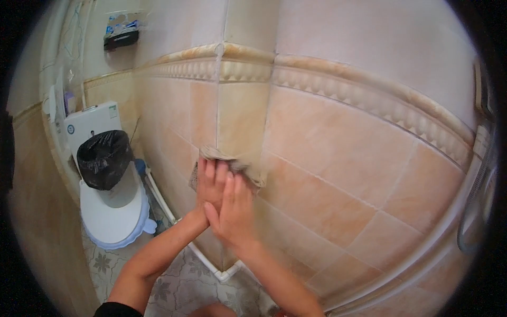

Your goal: The person wipes the tiled walls in a bathroom with a cloth and then rinses the cloth in the sink.

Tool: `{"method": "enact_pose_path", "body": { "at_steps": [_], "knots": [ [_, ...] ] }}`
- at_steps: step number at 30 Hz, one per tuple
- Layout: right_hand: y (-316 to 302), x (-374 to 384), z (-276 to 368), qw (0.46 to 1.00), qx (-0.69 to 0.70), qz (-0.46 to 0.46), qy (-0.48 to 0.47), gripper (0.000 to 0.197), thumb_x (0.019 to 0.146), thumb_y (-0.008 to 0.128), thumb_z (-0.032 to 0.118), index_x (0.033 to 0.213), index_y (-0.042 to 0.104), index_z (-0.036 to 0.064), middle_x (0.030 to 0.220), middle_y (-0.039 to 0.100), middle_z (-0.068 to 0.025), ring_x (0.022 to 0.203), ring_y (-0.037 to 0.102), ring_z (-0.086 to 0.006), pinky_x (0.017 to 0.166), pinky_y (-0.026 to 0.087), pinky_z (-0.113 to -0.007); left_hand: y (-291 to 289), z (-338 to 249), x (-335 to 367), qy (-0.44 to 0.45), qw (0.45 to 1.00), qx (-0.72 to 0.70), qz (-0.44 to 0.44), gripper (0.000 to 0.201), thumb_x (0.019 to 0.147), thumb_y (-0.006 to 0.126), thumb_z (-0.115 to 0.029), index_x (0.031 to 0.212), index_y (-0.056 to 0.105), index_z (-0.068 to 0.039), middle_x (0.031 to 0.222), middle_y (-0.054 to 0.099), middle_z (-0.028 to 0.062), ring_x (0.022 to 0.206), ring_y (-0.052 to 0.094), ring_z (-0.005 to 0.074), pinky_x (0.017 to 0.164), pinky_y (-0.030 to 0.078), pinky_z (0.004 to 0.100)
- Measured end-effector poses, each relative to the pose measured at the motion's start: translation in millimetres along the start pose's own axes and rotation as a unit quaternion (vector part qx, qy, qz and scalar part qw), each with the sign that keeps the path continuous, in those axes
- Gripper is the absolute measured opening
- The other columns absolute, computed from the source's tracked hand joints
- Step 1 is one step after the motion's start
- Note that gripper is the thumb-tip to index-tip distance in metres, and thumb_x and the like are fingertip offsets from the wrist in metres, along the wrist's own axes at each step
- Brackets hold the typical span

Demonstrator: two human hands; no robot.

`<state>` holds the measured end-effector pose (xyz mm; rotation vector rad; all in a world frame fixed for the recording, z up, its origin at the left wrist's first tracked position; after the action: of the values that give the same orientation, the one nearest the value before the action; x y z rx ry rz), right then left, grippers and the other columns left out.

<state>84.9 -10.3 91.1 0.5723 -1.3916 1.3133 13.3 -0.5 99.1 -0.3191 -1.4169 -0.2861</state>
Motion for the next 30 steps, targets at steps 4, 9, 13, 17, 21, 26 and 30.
{"method": "enact_pose_path", "body": {
  "at_steps": [4, 9, 13, 17, 21, 26, 30],
  "knots": [
    [13.4, -29.0, -48.1, 0.963, 0.221, -0.049, 0.146, 0.068, 0.095, 0.042, 0.035, 0.14, 0.02, -0.0117, 0.147, 0.021, -0.0284, 0.137, 0.022, -0.04, 0.112, 0.018, -0.044, -5.2, -55.7, 24.7, 0.147, 0.953, 0.22, 0.148, 0.044, 0.089, 0.046, -0.026, 0.126, 0.051, -0.003, 0.145, 0.036, 0.0155, 0.138, 0.027, 0.0341, 0.112, 0.021, 0.0475],
    [21.0, -41.3, -55.2, 0.924, 0.271, -0.089, 0.255, 0.067, 0.098, 0.034, 0.035, 0.142, 0.012, -0.0115, 0.151, 0.014, -0.0252, 0.141, 0.014, -0.0359, 0.114, 0.013, -0.041, 40.4, -62.7, -8.3, 0.282, 0.8, 0.337, 0.41, 0.056, 0.091, 0.038, -0.031, 0.14, 0.038, -0.004, 0.147, 0.033, 0.0134, 0.139, 0.023, 0.0325, 0.116, 0.013, 0.0482],
    [3.8, -8.4, -66.9, 0.922, 0.267, -0.13, 0.247, 0.068, 0.099, 0.031, 0.036, 0.143, 0.009, -0.0107, 0.152, 0.011, -0.0241, 0.142, 0.012, -0.0342, 0.114, 0.012, -0.04, 63.4, -57.6, 30.5, 0.336, 0.755, 0.416, 0.38, 0.056, 0.091, 0.038, -0.031, 0.14, 0.037, -0.004, 0.148, 0.032, 0.0131, 0.14, 0.022, 0.0321, 0.115, 0.012, 0.05],
    [-28.1, 44.7, -43.6, 0.92, 0.283, -0.125, 0.24, 0.068, 0.099, 0.031, 0.038, 0.144, 0.01, -0.0085, 0.15, 0.02, -0.0259, 0.139, 0.022, -0.0365, 0.112, 0.019, -0.039, 64.7, -49.1, 59.5, 0.311, 0.77, 0.436, 0.346, 0.056, 0.091, 0.039, -0.034, 0.139, 0.039, -0.006, 0.146, 0.034, 0.0122, 0.139, 0.025, 0.031, 0.115, 0.012, 0.0508],
    [-41.1, 58.6, -49.3, 0.933, 0.257, -0.142, 0.209, 0.065, 0.099, 0.032, 0.038, 0.143, 0.016, -0.0068, 0.146, 0.027, -0.0271, 0.135, 0.029, -0.0384, 0.109, 0.025, -0.04, 67.8, -47.6, 90.8, 0.317, 0.761, 0.448, 0.346, 0.056, 0.091, 0.04, -0.035, 0.139, 0.039, -0.006, 0.146, 0.034, 0.0118, 0.139, 0.024, 0.0302, 0.114, 0.011, 0.0527],
    [-77.8, 116.3, -36.2, 0.947, 0.255, -0.162, 0.113, 0.063, 0.099, 0.033, 0.038, 0.139, 0.024, -0.0095, 0.142, 0.032, -0.0283, 0.131, 0.032, -0.0406, 0.107, 0.026, -0.041, 50.8, -53.1, 153.4, 0.287, 0.771, 0.482, 0.302, 0.057, 0.092, 0.038, -0.035, 0.141, 0.035, -0.007, 0.148, 0.032, 0.0111, 0.14, 0.022, 0.0293, 0.115, 0.009, 0.0534],
    [-88.4, 137.6, -37.2, 0.971, 0.115, -0.189, 0.092, 0.062, 0.099, 0.034, 0.037, 0.138, 0.026, -0.0109, 0.138, 0.037, -0.0277, 0.126, 0.035, -0.0414, 0.106, 0.027, -0.044, 61.1, -43.9, 175.3, 0.252, 0.773, 0.518, 0.267, 0.059, 0.092, 0.038, -0.035, 0.143, 0.032, -0.008, 0.15, 0.028, 0.0105, 0.141, 0.019, 0.0295, 0.115, 0.007, 0.0529]
  ]
}}
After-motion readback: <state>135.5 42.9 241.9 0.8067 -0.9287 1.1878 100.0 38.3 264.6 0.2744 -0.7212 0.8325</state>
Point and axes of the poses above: each hand's wrist, its own x-axis towards the middle knuckle, its own y-axis out of the palm, z = x × y, the point moved 10 cm from there along x, towards the middle knuckle
